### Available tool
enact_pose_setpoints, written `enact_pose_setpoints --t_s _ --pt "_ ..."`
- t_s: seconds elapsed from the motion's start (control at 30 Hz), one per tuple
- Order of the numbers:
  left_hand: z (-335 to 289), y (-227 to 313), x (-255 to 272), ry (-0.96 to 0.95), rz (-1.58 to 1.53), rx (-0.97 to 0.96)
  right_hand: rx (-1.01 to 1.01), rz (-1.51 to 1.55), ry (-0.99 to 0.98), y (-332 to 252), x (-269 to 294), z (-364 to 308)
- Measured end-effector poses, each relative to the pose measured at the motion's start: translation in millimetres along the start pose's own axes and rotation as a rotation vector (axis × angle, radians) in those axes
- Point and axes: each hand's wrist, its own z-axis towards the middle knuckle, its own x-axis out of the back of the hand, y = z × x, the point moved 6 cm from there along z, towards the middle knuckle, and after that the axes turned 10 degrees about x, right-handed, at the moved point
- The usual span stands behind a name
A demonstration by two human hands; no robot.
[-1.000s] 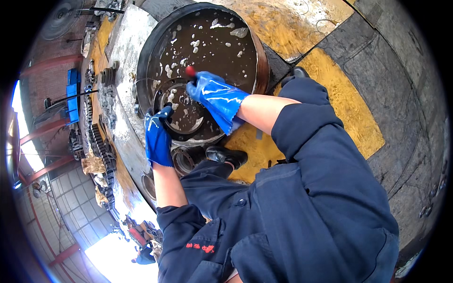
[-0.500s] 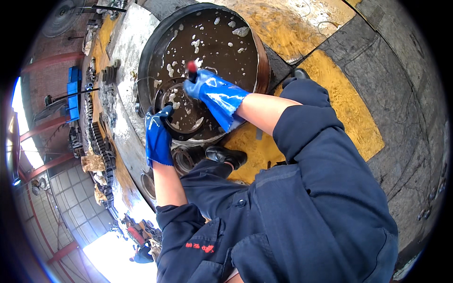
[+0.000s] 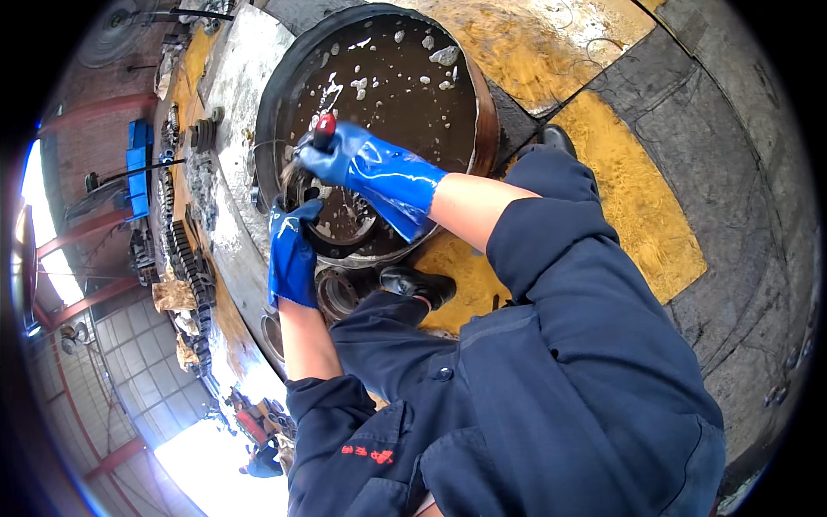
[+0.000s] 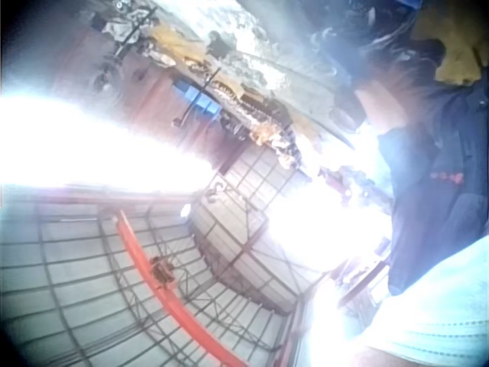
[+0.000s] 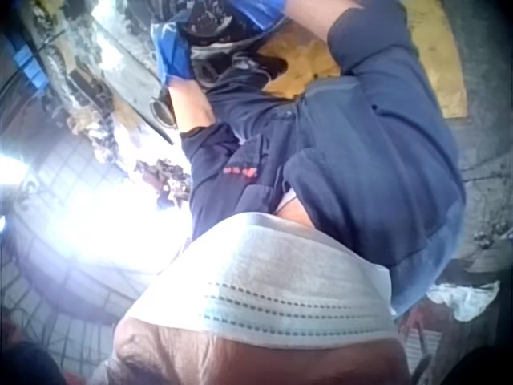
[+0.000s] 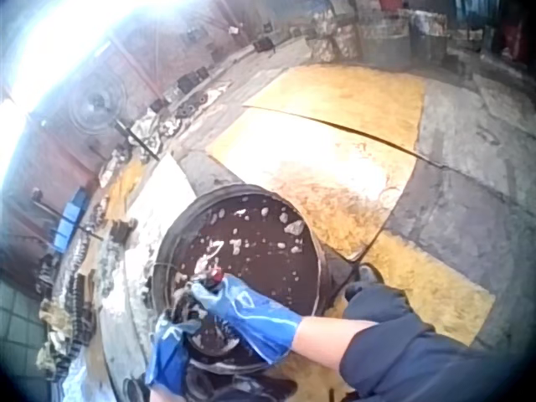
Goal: The person cleans a large circular metal component and its associated rings by dipping them into a basin of dark liquid and scrubbing them with a brush.
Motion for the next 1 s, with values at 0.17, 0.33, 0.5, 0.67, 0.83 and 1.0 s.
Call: enact_pose_setpoints --t_s 0.17,0.33,0.5,0.67,0.83,1.0 --pt "3 -1 0 0.035 -0.022 0.017 -0.107 -0.116 0.212 42 31 25" --pt "-4 -3 5 -0.067 -0.105 0.022 0.119 0.023 -0.144 -26 -28 -5" --pt "-2 3 -9 0.086 0.055 0.027 -0.018 -0.015 0.071 14 6 6" --pt "1 -1 -4 0.099 0.041 -0.022 -0.369 -0.393 0.228 54 55 2" --pt "-10 5 -6 0.141 0.052 -0.021 -0.445 -0.532 0.260 45 63 -20" --pt "-16 12 -15 0.145 0.102 -0.020 -0.183 0.036 0.229 32 20 -1"
